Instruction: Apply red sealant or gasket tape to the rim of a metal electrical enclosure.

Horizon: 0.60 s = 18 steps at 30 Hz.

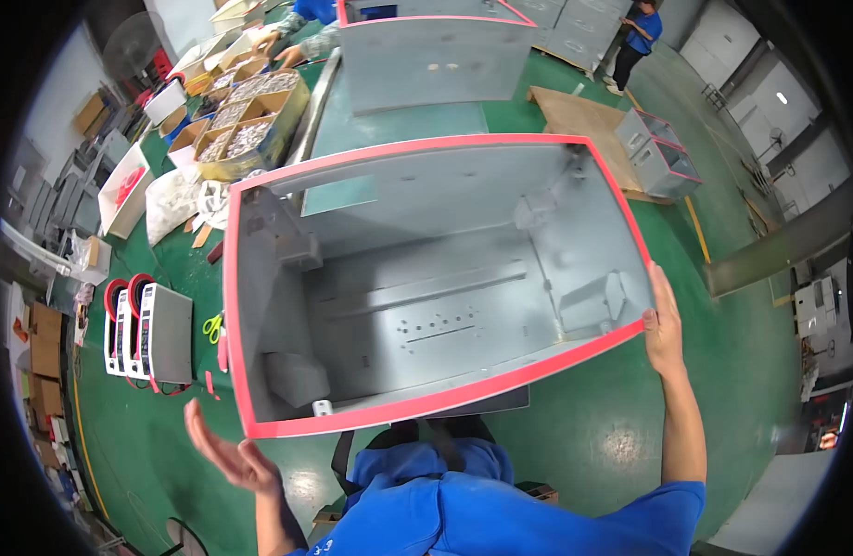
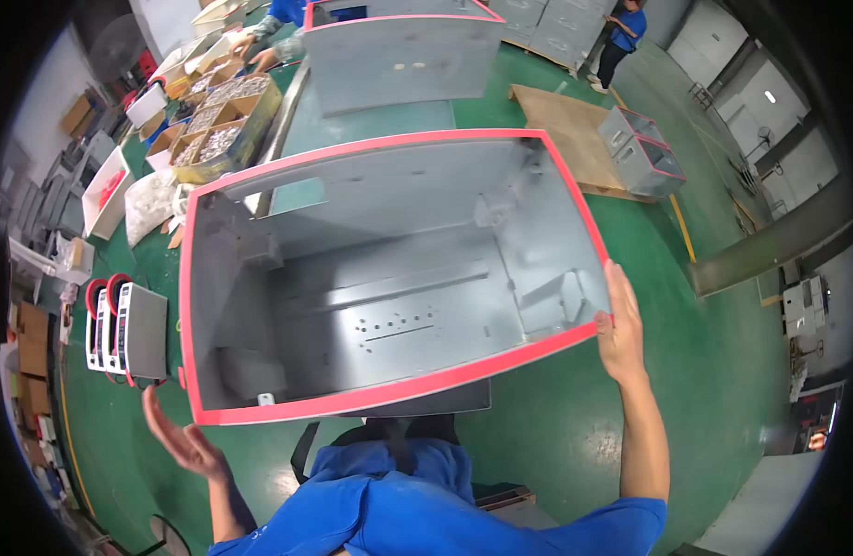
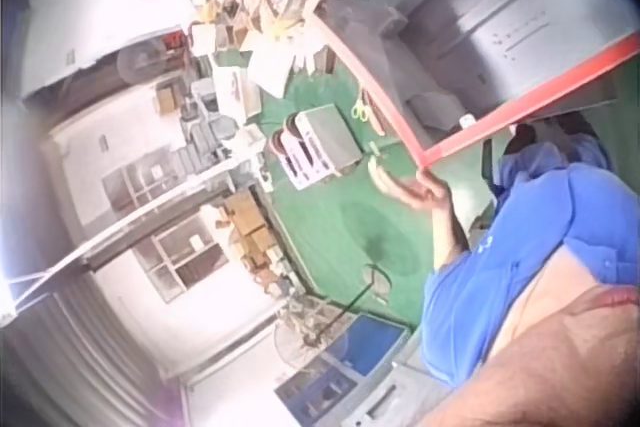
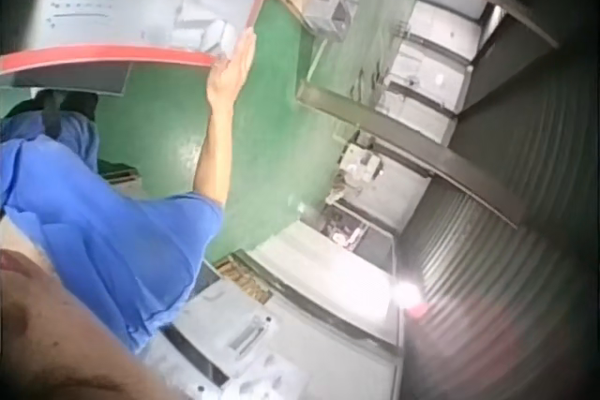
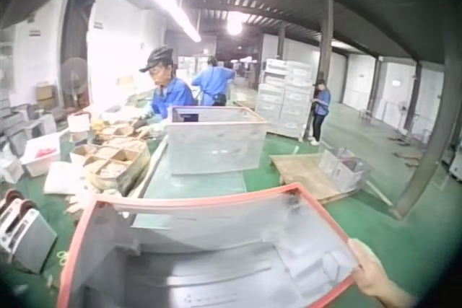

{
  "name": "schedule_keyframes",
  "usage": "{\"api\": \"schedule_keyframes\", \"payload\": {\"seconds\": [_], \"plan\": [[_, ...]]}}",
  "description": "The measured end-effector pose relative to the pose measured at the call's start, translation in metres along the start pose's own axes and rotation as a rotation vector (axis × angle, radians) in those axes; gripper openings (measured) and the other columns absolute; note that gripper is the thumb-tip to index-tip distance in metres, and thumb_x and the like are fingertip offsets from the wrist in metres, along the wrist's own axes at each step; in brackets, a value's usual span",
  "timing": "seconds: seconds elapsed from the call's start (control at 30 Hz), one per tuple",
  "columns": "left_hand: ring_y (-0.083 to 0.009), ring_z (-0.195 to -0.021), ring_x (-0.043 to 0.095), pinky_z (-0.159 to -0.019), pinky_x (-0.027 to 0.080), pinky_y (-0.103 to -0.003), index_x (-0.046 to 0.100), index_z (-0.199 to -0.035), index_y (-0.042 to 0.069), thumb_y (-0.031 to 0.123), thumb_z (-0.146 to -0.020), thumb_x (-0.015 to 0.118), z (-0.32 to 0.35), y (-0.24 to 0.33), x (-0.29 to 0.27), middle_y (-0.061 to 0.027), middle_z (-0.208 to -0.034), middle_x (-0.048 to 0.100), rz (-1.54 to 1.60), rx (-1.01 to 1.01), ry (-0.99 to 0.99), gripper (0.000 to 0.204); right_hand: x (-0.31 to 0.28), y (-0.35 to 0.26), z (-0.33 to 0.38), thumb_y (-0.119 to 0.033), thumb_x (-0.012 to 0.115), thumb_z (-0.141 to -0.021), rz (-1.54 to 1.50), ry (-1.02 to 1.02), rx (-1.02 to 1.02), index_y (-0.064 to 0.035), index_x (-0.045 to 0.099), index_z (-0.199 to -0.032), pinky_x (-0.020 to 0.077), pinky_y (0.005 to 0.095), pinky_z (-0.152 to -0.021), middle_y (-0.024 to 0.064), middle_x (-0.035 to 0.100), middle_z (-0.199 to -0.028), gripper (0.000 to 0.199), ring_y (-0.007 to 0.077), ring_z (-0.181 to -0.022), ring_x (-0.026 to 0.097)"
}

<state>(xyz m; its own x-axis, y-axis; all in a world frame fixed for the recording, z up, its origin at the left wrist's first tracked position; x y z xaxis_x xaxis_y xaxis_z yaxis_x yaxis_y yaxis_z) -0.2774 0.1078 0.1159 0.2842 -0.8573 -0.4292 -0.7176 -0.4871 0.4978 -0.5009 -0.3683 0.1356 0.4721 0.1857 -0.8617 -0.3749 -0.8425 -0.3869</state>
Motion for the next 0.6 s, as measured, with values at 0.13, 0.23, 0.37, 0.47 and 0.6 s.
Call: {"api": "schedule_keyframes", "payload": {"seconds": [0.13,0.23,0.37,0.47,0.6], "plan": [[-0.0345,-0.121,0.034,-0.100,0.027,-0.045,0.021,-0.132,-0.006,0.050,-0.087,0.038,0.009,-0.022,0.035,-0.0235,-0.132,0.030,0.507,-0.339,-0.048,0.074,0.005,0.004,0.005,-0.034,0.030,-0.091,0.007,0.234,-0.047,0.0047,0.047,-0.115,0.0290,0.0384,-0.099,0.0190,0.048,-0.121,0.049,0.0326,-0.116,0.041],[-0.0345,-0.119,0.036,-0.099,0.029,-0.044,0.026,-0.130,-0.007,0.050,-0.087,0.034,0.006,-0.024,0.041,-0.0245,-0.130,0.033,0.501,-0.452,-0.004,0.072,0.014,0.008,0.012,-0.022,0.031,-0.089,-0.051,0.522,-0.055,0.0058,0.052,-0.104,0.0346,0.0398,-0.094,0.0205,0.053,-0.111,0.038,0.0324,-0.104,0.048],[-0.0340,-0.117,0.040,-0.098,0.030,-0.043,0.040,-0.121,-0.008,0.040,-0.089,0.028,0.004,-0.036,0.041,-0.0248,-0.125,0.041,0.377,-0.474,-0.019,0.058,0.028,0.012,0.013,-0.018,0.028,-0.088,-0.067,0.765,-0.087,0.0046,0.053,-0.094,0.0407,0.0415,-0.086,0.0204,0.054,-0.100,0.034,0.0309,-0.094,0.051],[-0.0294,-0.116,0.041,-0.099,0.030,-0.038,0.038,-0.122,-0.010,0.044,-0.086,0.030,-0.018,-0.053,0.061,-0.0207,-0.126,0.042,0.258,-0.494,-0.054,0.065,0.036,0.017,-0.002,-0.020,0.037,-0.085,-0.210,0.829,-0.030,0.0041,0.052,-0.092,0.0429,0.0420,-0.083,0.0196,0.054,-0.100,0.029,0.0306,-0.095,0.051],[-0.0264,-0.114,0.043,-0.098,0.031,-0.037,0.044,-0.118,-0.009,0.026,-0.085,0.033,-0.081,-0.085,0.130,-0.0183,-0.124,0.045,0.408,-0.406,-0.017,0.049,0.057,0.014,-0.065,-0.024,0.040,-0.085,0.022,0.800,-0.113,0.0043,0.052,-0.093,0.0426,0.0411,-0.084,0.0192,0.053,-0.102,0.032,0.0309,-0.096,0.051]]}}
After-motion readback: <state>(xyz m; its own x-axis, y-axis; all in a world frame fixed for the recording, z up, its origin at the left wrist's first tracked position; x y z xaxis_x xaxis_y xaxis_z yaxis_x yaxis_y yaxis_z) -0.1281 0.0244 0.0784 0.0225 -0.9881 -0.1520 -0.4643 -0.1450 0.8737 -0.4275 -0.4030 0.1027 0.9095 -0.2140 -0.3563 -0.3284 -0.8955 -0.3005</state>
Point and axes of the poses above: each hand's wrist, its own z-axis away from the middle knuckle, its own x-axis out of the palm, y = z × x, the point moved 6 cm from there along -z, towards the middle knuckle
